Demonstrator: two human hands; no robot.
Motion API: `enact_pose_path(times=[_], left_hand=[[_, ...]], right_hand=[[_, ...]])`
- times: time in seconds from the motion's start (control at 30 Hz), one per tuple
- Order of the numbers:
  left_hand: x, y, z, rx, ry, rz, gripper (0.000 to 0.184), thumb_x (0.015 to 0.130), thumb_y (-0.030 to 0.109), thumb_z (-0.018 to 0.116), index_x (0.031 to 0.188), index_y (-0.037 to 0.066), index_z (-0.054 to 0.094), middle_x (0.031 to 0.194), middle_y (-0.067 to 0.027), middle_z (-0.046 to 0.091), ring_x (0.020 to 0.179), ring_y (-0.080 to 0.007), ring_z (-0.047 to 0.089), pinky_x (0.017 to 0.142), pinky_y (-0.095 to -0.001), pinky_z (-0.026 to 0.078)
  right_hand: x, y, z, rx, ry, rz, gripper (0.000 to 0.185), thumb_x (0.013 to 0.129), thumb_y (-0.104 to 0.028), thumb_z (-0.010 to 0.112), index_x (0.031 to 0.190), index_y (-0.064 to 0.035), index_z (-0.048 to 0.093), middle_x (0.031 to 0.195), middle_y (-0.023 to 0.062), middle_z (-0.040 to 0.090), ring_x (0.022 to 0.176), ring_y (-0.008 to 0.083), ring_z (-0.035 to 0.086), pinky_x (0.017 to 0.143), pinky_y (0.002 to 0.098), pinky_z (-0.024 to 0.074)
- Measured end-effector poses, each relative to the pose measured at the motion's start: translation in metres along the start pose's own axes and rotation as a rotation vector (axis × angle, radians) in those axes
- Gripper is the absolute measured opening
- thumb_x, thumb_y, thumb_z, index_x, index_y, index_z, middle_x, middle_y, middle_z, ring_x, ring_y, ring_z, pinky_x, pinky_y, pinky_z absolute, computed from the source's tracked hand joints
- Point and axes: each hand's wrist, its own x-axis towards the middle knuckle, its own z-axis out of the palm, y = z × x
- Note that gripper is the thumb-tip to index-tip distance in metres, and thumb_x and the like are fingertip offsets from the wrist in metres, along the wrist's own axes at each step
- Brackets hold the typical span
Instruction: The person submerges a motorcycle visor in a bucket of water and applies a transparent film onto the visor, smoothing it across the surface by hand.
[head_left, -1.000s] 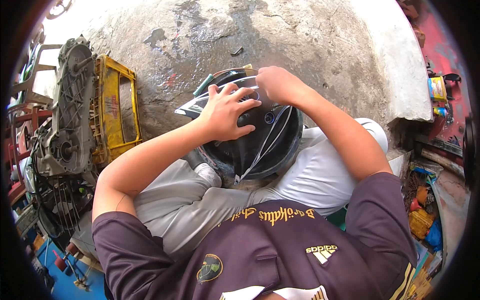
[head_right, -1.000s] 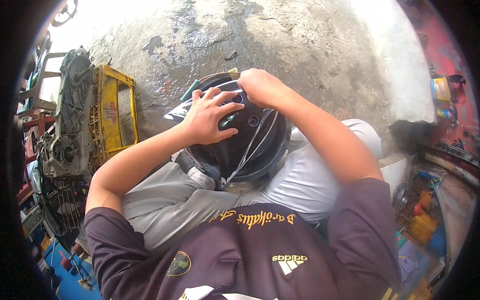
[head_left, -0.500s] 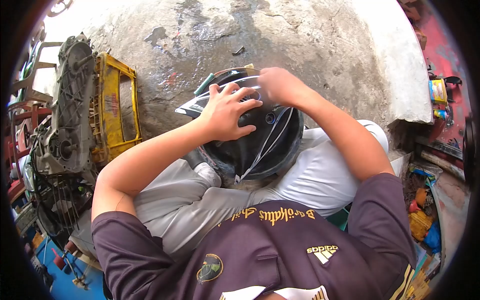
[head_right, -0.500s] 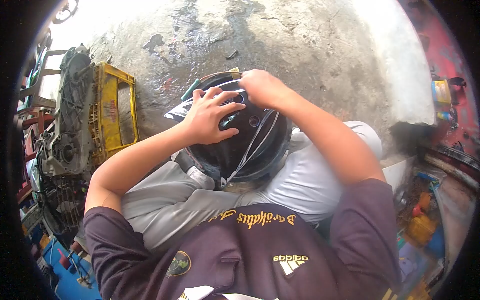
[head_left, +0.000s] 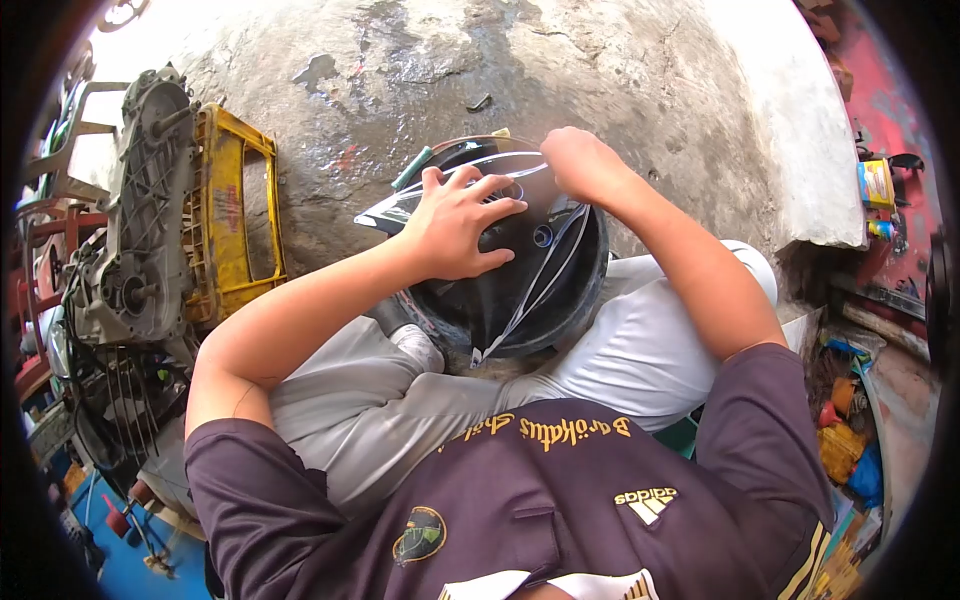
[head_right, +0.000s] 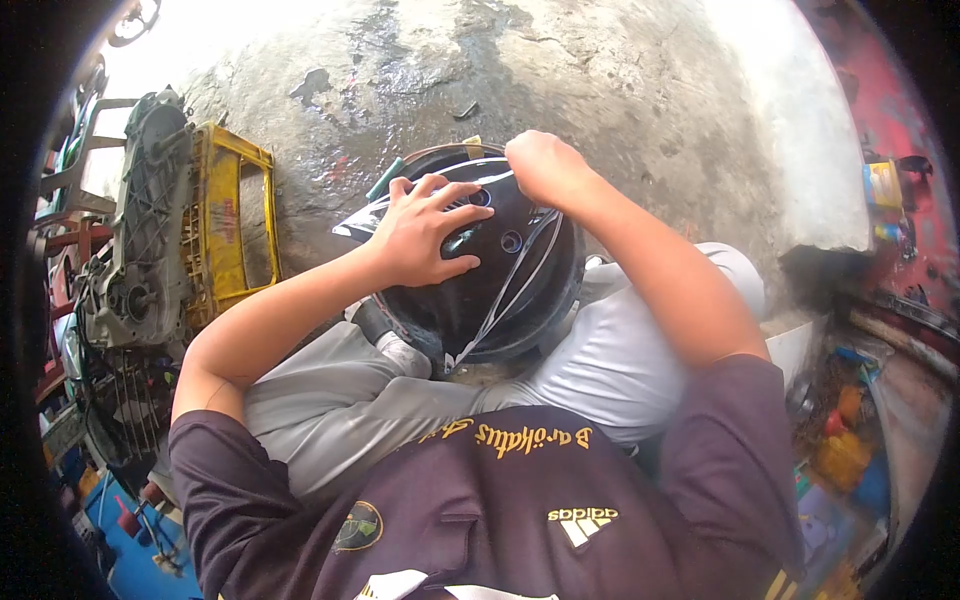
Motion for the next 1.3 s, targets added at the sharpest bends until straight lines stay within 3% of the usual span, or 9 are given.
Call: enact_pose_path(times=[0.07, 0.17, 0.27, 0.47, 0.73, 0.87, 0.9, 1.13, 1.3], left_hand=[[0.0, 0.001, 0.0, -0.004, -0.003, 0.003, 0.064, 0.078, 0.046, 0.083, 0.137, 0.028, 0.069, 0.15, -0.0058, 0.056, 0.136, -0.0338, 0.047, 0.103, -0.0589, 0.034], [0.001, 0.001, 0.0, 0.001, -0.018, -0.009, 0.064, 0.078, 0.046, 0.083, 0.138, 0.028, 0.068, 0.15, -0.0055, 0.056, 0.137, -0.0339, 0.047, 0.103, -0.059, 0.034], [0.001, 0.0, 0.001, -0.002, -0.003, 0.003, 0.064, 0.078, 0.046, 0.083, 0.137, 0.027, 0.069, 0.15, -0.0056, 0.056, 0.137, -0.0339, 0.047, 0.103, -0.0591, 0.034], [0.001, 0.002, -0.001, -0.003, -0.025, -0.012, 0.064, 0.078, 0.045, 0.084, 0.137, 0.027, 0.069, 0.15, -0.0056, 0.056, 0.136, -0.0336, 0.047, 0.104, -0.059, 0.034], [0.0, -0.001, 0.0, 0.004, 0.011, 0.012, 0.063, 0.078, 0.046, 0.083, 0.137, 0.027, 0.068, 0.149, -0.0058, 0.056, 0.135, -0.0331, 0.047, 0.103, -0.058, 0.034], [0.001, 0.002, -0.001, 0.007, -0.023, -0.011, 0.063, 0.079, 0.046, 0.082, 0.137, 0.027, 0.068, 0.15, -0.0053, 0.056, 0.136, -0.0326, 0.047, 0.104, -0.0579, 0.034], [0.001, 0.002, -0.001, 0.009, -0.024, -0.01, 0.063, 0.079, 0.046, 0.082, 0.137, 0.027, 0.068, 0.15, -0.0053, 0.056, 0.136, -0.0326, 0.047, 0.104, -0.0579, 0.034], [-0.001, 0.0, 0.001, -0.014, 0.0, 0.004, 0.063, 0.079, 0.047, 0.082, 0.137, 0.027, 0.069, 0.148, -0.0056, 0.057, 0.136, -0.0322, 0.047, 0.104, -0.0586, 0.033], [0.001, 0.001, -0.001, -0.004, -0.024, 0.003, 0.062, 0.079, 0.046, 0.082, 0.137, 0.027, 0.069, 0.148, -0.0054, 0.056, 0.136, -0.0327, 0.047, 0.105, -0.0581, 0.034]], right_hand=[[0.0, -0.006, 0.0, -0.005, -0.039, 0.009, 0.013, 0.083, -0.002, 0.067, 0.091, 0.0022, 0.076, 0.098, 0.0248, 0.074, 0.1, 0.0423, 0.073, 0.09, 0.049, 0.0586], [-0.003, -0.017, 0.013, 0.142, 0.175, -0.267, 0.015, 0.083, -0.002, 0.066, 0.092, 0.0021, 0.078, 0.1, 0.0271, 0.075, 0.098, 0.0431, 0.074, 0.086, 0.0495, 0.0607], [0.005, -0.004, 0.013, 0.051, 0.06, -0.059, 0.013, 0.083, -0.002, 0.066, 0.089, 0.0012, 0.076, 0.099, 0.0265, 0.073, 0.1, 0.0417, 0.073, 0.09, 0.0505, 0.0584], [-0.005, -0.015, 0.038, 0.17, 0.381, -0.248, 0.01, 0.083, -0.003, 0.065, 0.085, -0.0002, 0.075, 0.098, 0.0248, 0.067, 0.097, 0.043, 0.069, 0.088, 0.0493, 0.0571], [0.002, -0.003, 0.023, 0.36, 0.269, -0.261, 0.027, 0.087, -0.003, 0.063, 0.112, -0.0045, 0.075, 0.104, 0.0231, 0.075, 0.1, 0.0433, 0.072, 0.087, 0.0513, 0.0571], [0.0, -0.018, 0.021, 0.415, 0.235, -0.277, 0.033, 0.09, -0.006, 0.065, 0.123, -0.0085, 0.069, 0.103, 0.026, 0.075, 0.1, 0.0463, 0.072, 0.087, 0.0534, 0.0571], [-0.002, -0.017, 0.017, 0.354, 0.207, -0.234, 0.033, 0.095, -0.013, 0.065, 0.127, -0.0096, 0.061, 0.098, 0.0233, 0.072, 0.097, 0.0463, 0.068, 0.083, 0.0538, 0.0533], [0.001, -0.004, 0.009, 0.174, 0.203, -0.195, 0.028, 0.095, -0.01, 0.059, 0.123, -0.0085, 0.054, 0.097, 0.0247, 0.07, 0.094, 0.0478, 0.069, 0.08, 0.0566, 0.053], [0.004, -0.012, 0.006, 0.315, 0.124, -0.211, 0.023, 0.096, -0.012, 0.058, 0.118, -0.0057, 0.057, 0.095, 0.0255, 0.07, 0.092, 0.0486, 0.068, 0.079, 0.0567, 0.053]])
